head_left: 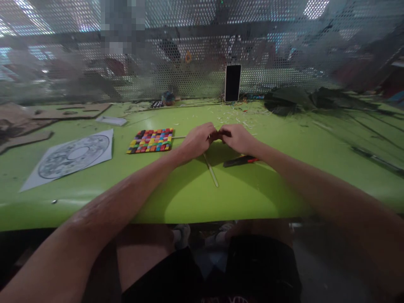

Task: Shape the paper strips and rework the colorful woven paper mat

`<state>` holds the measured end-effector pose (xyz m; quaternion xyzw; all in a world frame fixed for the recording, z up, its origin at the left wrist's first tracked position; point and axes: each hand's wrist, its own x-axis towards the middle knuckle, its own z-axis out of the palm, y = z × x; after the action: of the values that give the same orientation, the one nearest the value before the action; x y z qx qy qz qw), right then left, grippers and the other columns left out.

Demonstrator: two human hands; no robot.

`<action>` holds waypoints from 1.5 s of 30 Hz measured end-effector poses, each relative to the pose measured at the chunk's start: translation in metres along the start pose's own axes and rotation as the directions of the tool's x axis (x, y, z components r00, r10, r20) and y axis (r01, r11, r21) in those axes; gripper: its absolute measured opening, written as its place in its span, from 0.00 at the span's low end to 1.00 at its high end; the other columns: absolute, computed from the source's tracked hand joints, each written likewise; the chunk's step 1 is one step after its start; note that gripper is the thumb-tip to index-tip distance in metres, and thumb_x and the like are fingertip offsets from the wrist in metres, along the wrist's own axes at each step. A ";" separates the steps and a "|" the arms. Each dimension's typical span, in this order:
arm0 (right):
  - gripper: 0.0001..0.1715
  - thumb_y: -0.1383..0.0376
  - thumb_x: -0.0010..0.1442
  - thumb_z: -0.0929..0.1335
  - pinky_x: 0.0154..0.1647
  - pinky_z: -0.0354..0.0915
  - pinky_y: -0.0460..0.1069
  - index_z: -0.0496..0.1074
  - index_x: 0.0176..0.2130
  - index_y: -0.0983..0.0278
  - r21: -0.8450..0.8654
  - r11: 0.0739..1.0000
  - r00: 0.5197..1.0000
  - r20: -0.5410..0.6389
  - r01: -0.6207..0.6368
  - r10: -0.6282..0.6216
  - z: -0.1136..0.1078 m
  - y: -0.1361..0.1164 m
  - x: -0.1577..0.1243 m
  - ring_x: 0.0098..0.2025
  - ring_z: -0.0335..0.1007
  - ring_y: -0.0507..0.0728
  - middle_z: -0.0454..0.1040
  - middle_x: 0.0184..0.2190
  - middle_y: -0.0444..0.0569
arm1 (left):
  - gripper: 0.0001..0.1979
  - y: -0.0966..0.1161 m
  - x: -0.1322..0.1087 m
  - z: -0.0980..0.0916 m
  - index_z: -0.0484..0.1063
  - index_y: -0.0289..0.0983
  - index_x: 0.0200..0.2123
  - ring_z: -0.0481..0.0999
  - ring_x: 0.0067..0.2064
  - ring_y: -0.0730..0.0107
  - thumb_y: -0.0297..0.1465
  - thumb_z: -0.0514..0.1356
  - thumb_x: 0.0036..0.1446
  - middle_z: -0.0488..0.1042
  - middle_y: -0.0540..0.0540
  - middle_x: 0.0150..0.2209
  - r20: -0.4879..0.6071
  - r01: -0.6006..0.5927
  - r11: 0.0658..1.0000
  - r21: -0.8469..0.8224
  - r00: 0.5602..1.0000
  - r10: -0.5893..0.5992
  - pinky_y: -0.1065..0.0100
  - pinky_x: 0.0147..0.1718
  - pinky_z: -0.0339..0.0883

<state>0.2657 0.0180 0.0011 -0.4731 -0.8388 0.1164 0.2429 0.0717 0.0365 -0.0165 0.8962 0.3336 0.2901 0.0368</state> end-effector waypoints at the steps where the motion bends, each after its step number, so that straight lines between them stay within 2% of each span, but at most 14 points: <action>1: 0.10 0.70 0.62 0.64 0.34 0.55 0.49 0.73 0.31 0.66 0.001 1.000 1.000 -0.010 -0.005 0.005 -0.001 0.000 0.000 0.31 0.65 0.55 0.75 0.28 0.51 | 0.09 0.001 0.000 0.000 0.73 0.34 0.35 0.71 0.36 0.65 0.28 0.54 0.65 0.74 0.42 0.36 -0.004 0.006 1.000 -0.008 1.000 -0.006 0.65 0.35 0.63; 6: 0.13 0.72 0.64 0.63 0.34 0.55 0.48 0.68 0.28 0.65 0.071 0.997 0.998 -0.031 -0.044 0.046 -0.004 -0.003 -0.001 0.29 0.63 0.53 0.70 0.23 0.46 | 0.08 0.002 0.000 0.001 0.72 0.34 0.39 0.72 0.38 0.66 0.30 0.54 0.68 0.74 0.41 0.40 -0.009 0.000 1.000 -0.005 1.000 0.000 0.66 0.37 0.64; 11: 0.18 0.70 0.69 0.63 0.30 0.54 0.47 0.64 0.26 0.64 0.198 0.976 0.996 0.004 -0.092 0.094 -0.006 -0.006 -0.002 0.24 0.61 0.50 0.67 0.19 0.43 | 0.11 0.001 0.001 -0.001 0.74 0.34 0.41 0.72 0.40 0.65 0.31 0.53 0.70 0.75 0.41 0.41 -0.017 -0.009 1.000 0.016 1.000 0.010 0.65 0.39 0.65; 14: 0.19 0.68 0.70 0.63 0.28 0.53 0.47 0.63 0.26 0.64 0.218 0.969 0.993 0.015 -0.116 0.116 -0.008 -0.009 -0.002 0.22 0.59 0.49 0.66 0.19 0.42 | 0.12 -0.001 0.002 -0.003 0.76 0.34 0.42 0.73 0.40 0.64 0.31 0.52 0.70 0.75 0.41 0.40 -0.019 -0.036 0.999 -0.001 0.999 0.036 0.64 0.40 0.65; 19: 0.18 0.68 0.70 0.63 0.28 0.54 0.46 0.64 0.26 0.64 0.246 0.964 0.995 0.028 -0.101 0.097 -0.008 -0.011 -0.004 0.22 0.61 0.49 0.66 0.20 0.43 | 0.09 -0.006 0.002 -0.002 0.77 0.34 0.38 0.72 0.37 0.65 0.30 0.58 0.66 0.75 0.43 0.35 -0.035 -0.063 0.997 -0.053 0.997 0.061 0.64 0.38 0.65; 23: 0.17 0.68 0.68 0.63 0.28 0.54 0.46 0.65 0.26 0.64 0.213 0.975 0.998 0.042 -0.059 0.051 -0.008 -0.007 -0.004 0.23 0.60 0.49 0.67 0.20 0.44 | 0.09 -0.007 0.001 -0.002 0.77 0.35 0.36 0.72 0.35 0.67 0.31 0.58 0.66 0.74 0.45 0.32 -0.035 -0.039 0.991 -0.128 0.999 0.035 0.65 0.37 0.66; 30: 0.14 0.66 0.65 0.63 0.32 0.52 0.49 0.66 0.27 0.64 0.089 0.995 0.999 -0.005 0.054 -0.054 -0.005 0.000 0.000 0.28 0.59 0.52 0.67 0.23 0.46 | 0.09 -0.006 0.000 -0.002 0.76 0.36 0.33 0.72 0.30 0.71 0.32 0.60 0.66 0.72 0.48 0.29 -0.013 0.015 0.964 -0.265 1.000 -0.019 0.68 0.33 0.66; 34: 0.13 0.68 0.65 0.63 0.33 0.52 0.50 0.65 0.27 0.64 0.055 0.998 0.999 -0.019 0.039 -0.038 -0.004 -0.001 0.001 0.29 0.60 0.53 0.68 0.25 0.47 | 0.09 -0.008 0.000 0.001 0.75 0.36 0.34 0.72 0.27 0.74 0.33 0.60 0.67 0.72 0.50 0.26 0.007 0.055 0.939 -0.338 0.998 -0.056 0.70 0.31 0.66; 41: 0.14 0.71 0.63 0.65 0.32 0.53 0.48 0.66 0.25 0.65 0.094 0.996 0.999 -0.044 -0.003 0.007 -0.006 -0.006 0.000 0.28 0.60 0.51 0.68 0.23 0.45 | 0.11 -0.006 -0.002 0.001 0.75 0.36 0.34 0.73 0.26 0.74 0.36 0.60 0.66 0.73 0.49 0.27 0.005 0.078 0.933 -0.352 0.997 -0.082 0.70 0.30 0.67; 45: 0.14 0.66 0.66 0.66 0.28 0.56 0.47 0.68 0.28 0.65 0.228 0.972 0.997 0.071 -0.058 0.043 -0.012 -0.005 0.000 0.24 0.62 0.50 0.69 0.22 0.45 | 0.10 -0.008 0.000 -0.003 0.76 0.35 0.35 0.73 0.26 0.74 0.35 0.60 0.65 0.73 0.49 0.27 0.022 0.074 0.941 -0.329 0.997 -0.071 0.69 0.30 0.66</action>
<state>0.2677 0.0152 0.0133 -0.4588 -0.8150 0.2344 0.2652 0.0652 0.0419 -0.0162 0.8659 0.3131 0.3358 0.1986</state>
